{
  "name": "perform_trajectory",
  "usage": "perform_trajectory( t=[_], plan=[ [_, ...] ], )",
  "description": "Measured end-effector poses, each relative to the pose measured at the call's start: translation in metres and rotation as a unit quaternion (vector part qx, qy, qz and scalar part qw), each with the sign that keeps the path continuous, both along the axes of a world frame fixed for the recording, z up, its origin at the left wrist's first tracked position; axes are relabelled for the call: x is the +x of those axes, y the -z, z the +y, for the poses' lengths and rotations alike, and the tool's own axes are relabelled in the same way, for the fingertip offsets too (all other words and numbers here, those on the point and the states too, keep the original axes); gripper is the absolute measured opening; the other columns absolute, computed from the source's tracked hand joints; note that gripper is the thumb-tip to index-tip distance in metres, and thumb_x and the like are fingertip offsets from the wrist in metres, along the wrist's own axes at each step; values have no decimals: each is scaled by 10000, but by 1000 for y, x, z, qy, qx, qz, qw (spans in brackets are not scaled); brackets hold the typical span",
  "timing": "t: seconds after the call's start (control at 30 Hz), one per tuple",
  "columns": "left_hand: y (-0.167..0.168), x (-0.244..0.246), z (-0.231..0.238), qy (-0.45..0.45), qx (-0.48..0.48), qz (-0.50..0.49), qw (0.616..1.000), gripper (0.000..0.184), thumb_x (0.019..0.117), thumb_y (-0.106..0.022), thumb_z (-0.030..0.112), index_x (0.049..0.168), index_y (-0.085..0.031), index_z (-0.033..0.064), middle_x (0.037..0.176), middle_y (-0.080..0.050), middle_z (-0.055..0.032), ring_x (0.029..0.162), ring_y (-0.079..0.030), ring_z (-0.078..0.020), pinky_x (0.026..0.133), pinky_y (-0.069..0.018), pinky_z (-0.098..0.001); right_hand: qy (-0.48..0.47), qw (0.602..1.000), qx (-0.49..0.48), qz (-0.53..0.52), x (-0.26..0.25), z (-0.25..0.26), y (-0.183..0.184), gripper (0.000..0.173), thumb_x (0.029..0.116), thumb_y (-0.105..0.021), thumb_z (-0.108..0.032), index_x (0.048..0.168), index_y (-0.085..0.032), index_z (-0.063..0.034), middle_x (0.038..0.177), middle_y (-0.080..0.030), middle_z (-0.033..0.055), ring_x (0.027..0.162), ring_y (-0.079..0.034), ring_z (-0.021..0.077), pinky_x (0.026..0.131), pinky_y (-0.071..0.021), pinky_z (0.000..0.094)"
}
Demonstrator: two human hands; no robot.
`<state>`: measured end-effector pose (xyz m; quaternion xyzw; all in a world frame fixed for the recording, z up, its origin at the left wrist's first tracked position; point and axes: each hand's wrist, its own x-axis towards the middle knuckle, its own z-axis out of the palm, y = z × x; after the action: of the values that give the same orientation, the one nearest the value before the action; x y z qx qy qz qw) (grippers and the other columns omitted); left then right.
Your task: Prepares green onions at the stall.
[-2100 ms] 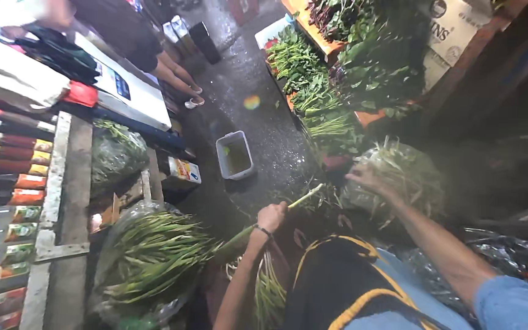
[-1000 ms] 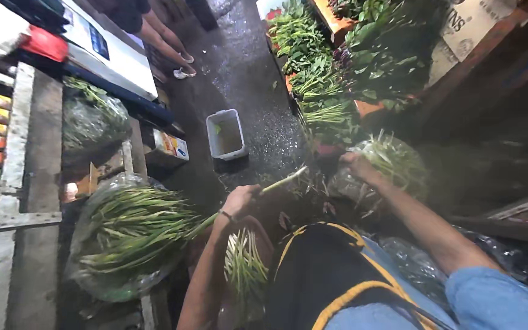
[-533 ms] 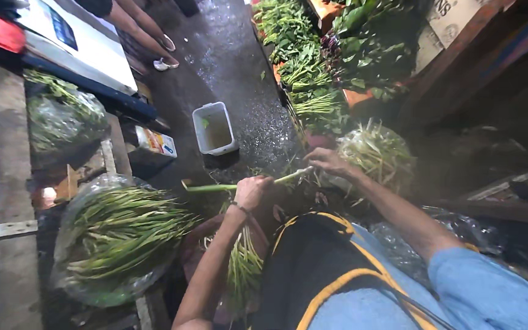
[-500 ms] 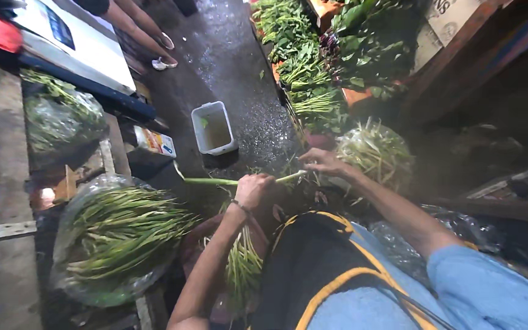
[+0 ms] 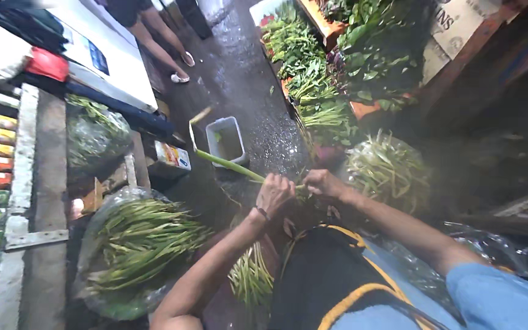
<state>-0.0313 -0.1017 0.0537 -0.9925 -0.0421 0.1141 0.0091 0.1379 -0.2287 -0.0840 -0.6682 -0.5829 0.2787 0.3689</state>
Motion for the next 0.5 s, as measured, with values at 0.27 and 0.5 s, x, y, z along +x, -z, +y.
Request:
perform_trajectory(
  t=[0.27,0.5],
  plan=[
    [16,-7,-9,-84,-23,33,996,237,990,-550,66,1147,-722,19,1030,-723,-216,978,-696,-404,895,-507,-551,153,969,-192,-3,20,7,2,240,941,-612,-76,1083,-727,79,1135,-695,286,1150,-645,421,1036,-467,550],
    [20,-44,13,-196,-115,-162,960,240,946,-652,93,1141,-789,121,884,-749,-167,790,-731,-383,686,-562,-575,427,838,-242,239,117,-64,24,259,1055,-524,-87,1221,-644,72,1153,-670,241,940,-681,252,873,-558,395]
  ],
)
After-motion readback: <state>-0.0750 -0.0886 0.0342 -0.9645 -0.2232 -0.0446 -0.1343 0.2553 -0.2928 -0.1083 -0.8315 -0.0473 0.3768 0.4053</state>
